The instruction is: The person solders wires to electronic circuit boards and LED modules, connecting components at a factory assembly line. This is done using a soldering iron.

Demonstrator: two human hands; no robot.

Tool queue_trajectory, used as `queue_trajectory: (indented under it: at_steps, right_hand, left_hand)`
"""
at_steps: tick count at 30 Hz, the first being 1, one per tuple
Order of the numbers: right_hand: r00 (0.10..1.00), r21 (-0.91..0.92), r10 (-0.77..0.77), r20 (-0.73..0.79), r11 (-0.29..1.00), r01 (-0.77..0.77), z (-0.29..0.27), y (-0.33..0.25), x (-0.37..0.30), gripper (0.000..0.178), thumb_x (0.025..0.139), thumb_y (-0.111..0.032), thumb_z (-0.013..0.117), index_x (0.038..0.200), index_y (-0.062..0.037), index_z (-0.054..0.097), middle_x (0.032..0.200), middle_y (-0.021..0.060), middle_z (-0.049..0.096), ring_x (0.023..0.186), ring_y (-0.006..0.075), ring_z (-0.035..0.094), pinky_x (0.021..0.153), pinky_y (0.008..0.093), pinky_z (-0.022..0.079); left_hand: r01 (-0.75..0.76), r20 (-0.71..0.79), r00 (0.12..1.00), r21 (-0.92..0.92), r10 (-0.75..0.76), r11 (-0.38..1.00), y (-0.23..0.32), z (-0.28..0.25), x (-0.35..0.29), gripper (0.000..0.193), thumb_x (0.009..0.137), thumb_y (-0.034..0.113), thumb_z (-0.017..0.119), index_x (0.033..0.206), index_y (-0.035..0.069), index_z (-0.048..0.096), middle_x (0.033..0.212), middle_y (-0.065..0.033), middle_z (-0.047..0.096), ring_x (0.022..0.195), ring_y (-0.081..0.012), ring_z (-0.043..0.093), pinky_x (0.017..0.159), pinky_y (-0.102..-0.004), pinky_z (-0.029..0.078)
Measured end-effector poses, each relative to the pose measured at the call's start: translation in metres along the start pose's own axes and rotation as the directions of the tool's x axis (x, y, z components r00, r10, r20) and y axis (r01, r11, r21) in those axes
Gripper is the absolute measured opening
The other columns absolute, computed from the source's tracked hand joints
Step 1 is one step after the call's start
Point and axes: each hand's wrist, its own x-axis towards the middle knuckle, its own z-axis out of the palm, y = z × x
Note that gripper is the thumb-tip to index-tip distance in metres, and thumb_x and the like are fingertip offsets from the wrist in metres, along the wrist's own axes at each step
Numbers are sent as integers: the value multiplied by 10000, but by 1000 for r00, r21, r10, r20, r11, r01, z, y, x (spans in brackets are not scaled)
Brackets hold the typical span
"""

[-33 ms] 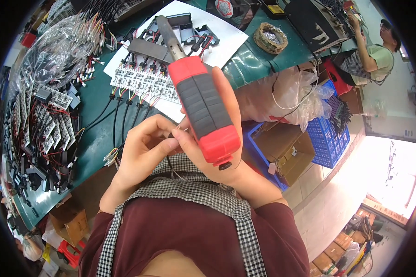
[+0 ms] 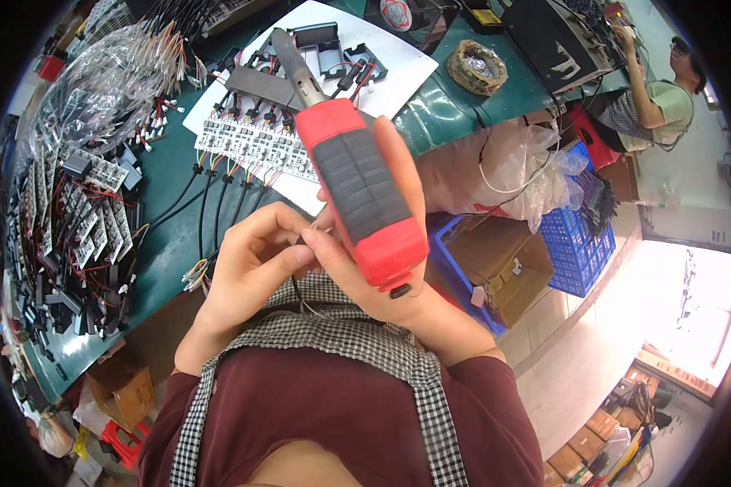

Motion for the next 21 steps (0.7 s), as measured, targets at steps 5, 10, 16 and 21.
queue_trajectory:
  at_steps: [5, 10, 16, 21]
  right_hand:
    - [960, 328, 247, -131, 925, -192, -1, -8, 4, 482, 734, 40, 614, 1164, 33, 398, 1025, 113, 490, 751, 190, 604, 580, 256, 498]
    - [946, 265, 123, -299, 964, -41, -20, -6, -8, 360, 831, -116, 609, 1103, 46, 436, 954, 150, 564, 813, 191, 616, 672, 259, 502]
    - [954, 39, 266, -137, 964, -263, -54, -11, -43, 561, 824, -386, 624, 1103, 68, 448, 986, 151, 536, 599, 140, 520, 512, 230, 387]
    - [911, -95, 383, -155, 912, -400, -57, -16, -60, 684, 801, -533, 612, 1048, 92, 479, 857, 109, 546, 533, 119, 494, 474, 227, 345]
  left_hand:
    - [-159, -101, 981, 71, 166, 985, 39, -12, -25, 183, 790, -20, 636, 964, -35, 581, 827, -78, 616, 699, -89, 599, 592, -199, 445]
    - [-301, 174, 722, 951, 669, 77, 45, -28, -23, 348, 647, -25, 664, 993, -36, 627, 848, -123, 589, 589, -204, 541, 514, -272, 436]
    - [-148, 75, 703, 988, 707, 43, -35, -27, 16, 313, 635, -87, 648, 944, -40, 639, 758, -92, 527, 595, -205, 516, 497, -287, 421]
    - [-66, -12, 735, 994, 678, 90, -42, -18, 22, 255, 672, -62, 675, 920, -32, 622, 719, -68, 504, 566, -198, 495, 477, -301, 403]
